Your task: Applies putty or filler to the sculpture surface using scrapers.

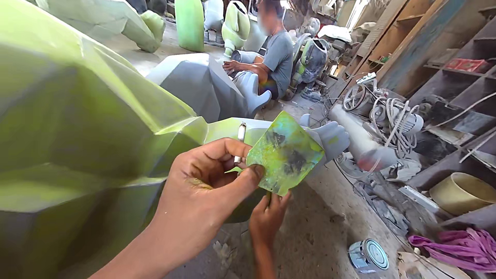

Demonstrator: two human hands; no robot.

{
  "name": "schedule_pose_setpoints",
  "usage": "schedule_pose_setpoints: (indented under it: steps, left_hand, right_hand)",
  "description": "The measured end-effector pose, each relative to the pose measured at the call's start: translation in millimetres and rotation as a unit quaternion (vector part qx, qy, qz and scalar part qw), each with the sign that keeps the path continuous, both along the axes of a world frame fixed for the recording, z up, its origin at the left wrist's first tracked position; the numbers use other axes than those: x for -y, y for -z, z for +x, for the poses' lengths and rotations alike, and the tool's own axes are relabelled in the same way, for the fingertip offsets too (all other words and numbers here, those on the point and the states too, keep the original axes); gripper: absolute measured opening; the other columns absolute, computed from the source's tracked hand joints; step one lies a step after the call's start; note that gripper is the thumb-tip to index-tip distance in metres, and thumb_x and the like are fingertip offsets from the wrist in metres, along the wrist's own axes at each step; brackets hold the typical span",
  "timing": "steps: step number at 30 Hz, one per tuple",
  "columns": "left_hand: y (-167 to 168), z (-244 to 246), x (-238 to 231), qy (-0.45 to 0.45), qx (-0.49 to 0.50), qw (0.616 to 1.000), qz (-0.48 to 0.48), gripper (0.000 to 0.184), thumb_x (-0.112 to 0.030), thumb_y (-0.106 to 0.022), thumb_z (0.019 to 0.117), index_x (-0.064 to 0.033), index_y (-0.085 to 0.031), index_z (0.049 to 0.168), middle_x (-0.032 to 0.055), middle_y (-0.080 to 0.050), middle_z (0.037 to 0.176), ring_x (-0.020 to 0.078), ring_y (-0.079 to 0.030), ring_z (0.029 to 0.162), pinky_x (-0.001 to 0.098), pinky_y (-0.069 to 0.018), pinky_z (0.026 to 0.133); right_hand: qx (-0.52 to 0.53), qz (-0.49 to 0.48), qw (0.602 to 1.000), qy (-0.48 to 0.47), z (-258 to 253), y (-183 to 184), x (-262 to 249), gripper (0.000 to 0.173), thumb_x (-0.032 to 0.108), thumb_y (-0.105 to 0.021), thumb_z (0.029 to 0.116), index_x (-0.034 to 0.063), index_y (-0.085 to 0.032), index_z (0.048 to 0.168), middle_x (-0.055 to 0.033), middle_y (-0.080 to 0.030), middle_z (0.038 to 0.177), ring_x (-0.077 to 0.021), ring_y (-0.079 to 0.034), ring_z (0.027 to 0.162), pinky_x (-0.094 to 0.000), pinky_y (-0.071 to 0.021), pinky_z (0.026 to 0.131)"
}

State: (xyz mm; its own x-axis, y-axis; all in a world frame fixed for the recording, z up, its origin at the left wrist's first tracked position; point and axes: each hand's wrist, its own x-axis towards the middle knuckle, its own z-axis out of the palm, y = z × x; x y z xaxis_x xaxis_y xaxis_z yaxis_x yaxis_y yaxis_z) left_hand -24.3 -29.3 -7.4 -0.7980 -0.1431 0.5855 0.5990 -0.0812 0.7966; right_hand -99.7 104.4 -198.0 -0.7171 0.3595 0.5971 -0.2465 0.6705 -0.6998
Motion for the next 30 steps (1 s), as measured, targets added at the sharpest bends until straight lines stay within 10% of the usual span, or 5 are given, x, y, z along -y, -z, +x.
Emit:
schedule_pose_setpoints:
  steps: [10, 17, 20, 24, 30]
  left_hand:
    - [-4.8, 5.3, -2.8, -0.015, -0.004, 1.000, -0.025, 0.011, -0.006, -0.067, 0.0920, -0.0070, -0.070, 0.102, 0.0092, -0.071, 0.090, 0.0207, -0.070, 0.077, 0.0318, -0.0630, 0.070]
    - [-2.6, -5.8, 6.0, -0.057, 0.019, 0.998, -0.003, 0.008, -0.002, -0.063, 0.0965, -0.0055, -0.070, 0.099, 0.0091, -0.071, 0.092, 0.0207, -0.070, 0.078, 0.0341, -0.0632, 0.074]
    - [0.7, -15.4, 3.4, -0.049, 0.087, 0.995, 0.013, 0.005, -0.006, -0.064, 0.0985, -0.0056, -0.069, 0.098, 0.0101, -0.072, 0.092, 0.0216, -0.072, 0.078, 0.0361, -0.0637, 0.071]
    - [10.5, -26.4, -30.4, 0.040, 0.171, 0.983, 0.056, 0.008, -0.009, -0.068, 0.0984, -0.0026, -0.071, 0.102, 0.0136, -0.072, 0.092, 0.0228, -0.071, 0.078, 0.0373, -0.0629, 0.066]
    - [3.7, -24.9, -73.4, 0.174, 0.197, 0.950, 0.169, 0.015, -0.012, -0.066, 0.1000, -0.0017, -0.071, 0.110, 0.0145, -0.071, 0.095, 0.0196, -0.071, 0.078, 0.0340, -0.0627, 0.071]
  right_hand:
    - [0.034, 0.043, 0.993, -0.104, 61.8, 17.8, 56.0, 0.062, 0.009, -0.059, 0.0816, 0.0247, -0.065, 0.141, -0.0121, -0.059, 0.127, -0.0214, -0.060, 0.115, -0.0376, -0.0586, 0.086]
    - [-0.060, -0.222, 0.952, -0.201, 50.5, -22.9, -50.1, 0.038, 0.009, -0.046, 0.0985, -0.0070, -0.062, 0.128, -0.0148, -0.065, 0.124, -0.0147, -0.063, 0.115, -0.0332, -0.0544, 0.100]
    - [-0.164, -0.304, 0.916, -0.203, 52.8, -71.4, -106.2, 0.025, 0.010, -0.053, 0.0996, 0.0013, -0.067, 0.118, -0.0026, -0.073, 0.113, -0.0084, -0.069, 0.106, -0.0316, -0.0583, 0.094]
    - [-0.264, -0.195, 0.882, -0.339, 60.9, -132.2, -133.9, 0.024, 0.022, -0.060, 0.1035, 0.0236, -0.075, 0.122, 0.0004, -0.070, 0.130, -0.0150, -0.063, 0.125, -0.0335, -0.0523, 0.105]
    - [-0.256, -0.011, 0.897, -0.360, 53.1, -139.8, -143.8, 0.033, 0.016, -0.053, 0.1029, 0.0156, -0.072, 0.130, -0.0104, -0.061, 0.144, -0.0333, -0.050, 0.140, -0.0521, -0.0418, 0.118]
